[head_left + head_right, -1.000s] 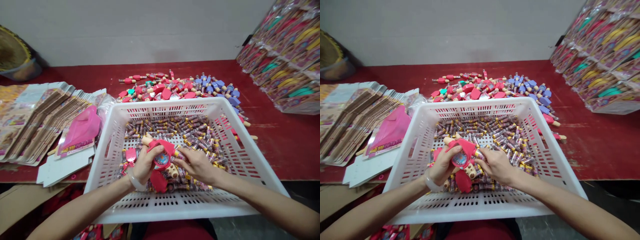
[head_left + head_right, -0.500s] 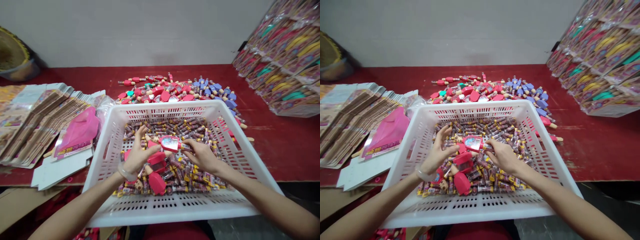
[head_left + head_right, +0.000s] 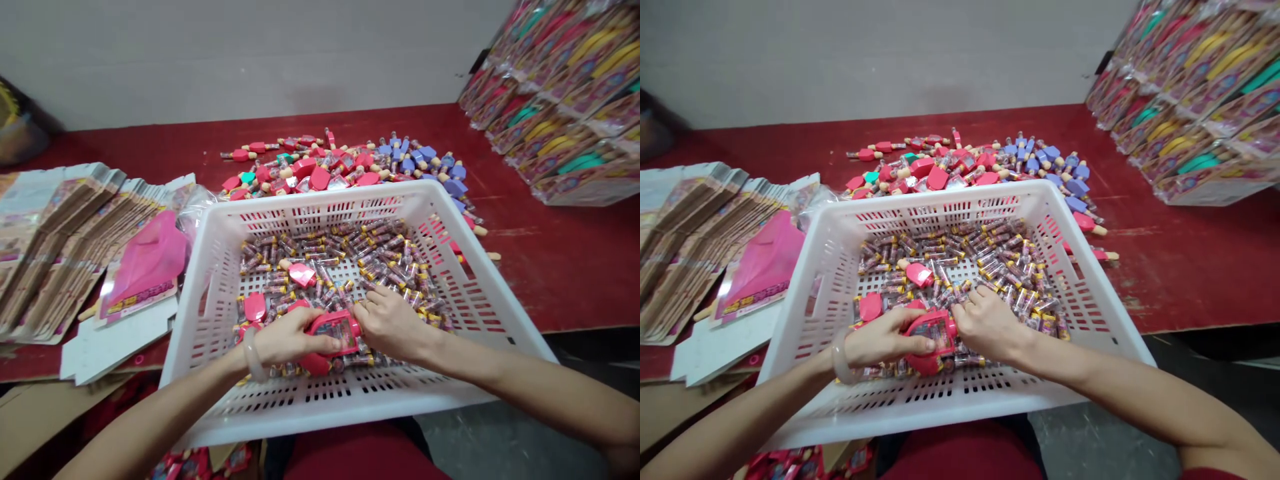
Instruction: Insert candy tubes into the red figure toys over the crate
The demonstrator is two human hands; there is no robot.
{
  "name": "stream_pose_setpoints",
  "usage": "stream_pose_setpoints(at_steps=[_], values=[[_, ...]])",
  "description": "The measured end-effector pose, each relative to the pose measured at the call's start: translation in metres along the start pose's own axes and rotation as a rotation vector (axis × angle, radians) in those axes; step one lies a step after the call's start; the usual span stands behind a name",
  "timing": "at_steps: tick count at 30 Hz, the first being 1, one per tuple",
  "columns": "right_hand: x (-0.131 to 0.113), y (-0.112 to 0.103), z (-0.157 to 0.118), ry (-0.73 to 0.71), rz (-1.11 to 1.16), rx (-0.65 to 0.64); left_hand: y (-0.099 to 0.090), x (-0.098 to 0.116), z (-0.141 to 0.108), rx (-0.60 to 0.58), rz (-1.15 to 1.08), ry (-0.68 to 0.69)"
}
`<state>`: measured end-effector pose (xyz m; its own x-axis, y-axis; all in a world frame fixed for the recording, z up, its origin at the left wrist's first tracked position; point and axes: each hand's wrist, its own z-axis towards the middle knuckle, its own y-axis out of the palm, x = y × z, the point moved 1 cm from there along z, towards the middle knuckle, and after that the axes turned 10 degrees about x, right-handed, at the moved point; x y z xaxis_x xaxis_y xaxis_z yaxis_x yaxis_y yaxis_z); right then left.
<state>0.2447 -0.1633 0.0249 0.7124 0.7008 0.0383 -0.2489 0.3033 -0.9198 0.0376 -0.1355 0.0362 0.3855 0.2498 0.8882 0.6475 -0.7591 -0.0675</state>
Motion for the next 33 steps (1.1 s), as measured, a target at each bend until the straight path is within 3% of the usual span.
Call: stream_pose_setpoints(at_steps=[9,11,14,16,18,21,25,28,30,33], values=[[-0.020,-0.004,-0.015,0.070,0.030,-0.145,0.012,-0.002,-0.014,0.031,0.221,0.043],[-0.016,-0.007,-0.011,0.062,0.032,-0.139,0.015,-0.001,-0.017,0.097,0.323,0.094],[-0.003,-0.015,0.002,0.062,0.067,-0.183,0.019,0.001,-0.023,0.300,0.581,0.247],[0.006,-0.017,0.007,0.114,0.125,-0.297,0.021,0.000,-0.023,0.413,0.726,0.356],[0.012,-0.014,0.007,0.173,0.171,-0.426,0.022,-0.002,-0.020,0.430,0.735,0.370],[0.014,-0.002,-0.002,0.171,0.207,-0.439,0.020,-0.008,-0.011,0.255,0.380,0.147],[0.014,0.005,-0.009,0.059,0.151,-0.123,0.015,-0.015,-0.002,-0.212,-0.337,-0.319],[0.011,0.001,-0.009,-0.008,0.057,0.031,0.011,-0.018,0.000,-0.431,-0.506,-0.496],[0.007,-0.002,-0.008,-0.016,0.019,0.039,0.010,-0.017,-0.001,-0.408,-0.518,-0.507],[-0.003,-0.004,-0.009,0.000,-0.035,-0.012,0.013,-0.013,-0.004,-0.204,-0.423,-0.404]])
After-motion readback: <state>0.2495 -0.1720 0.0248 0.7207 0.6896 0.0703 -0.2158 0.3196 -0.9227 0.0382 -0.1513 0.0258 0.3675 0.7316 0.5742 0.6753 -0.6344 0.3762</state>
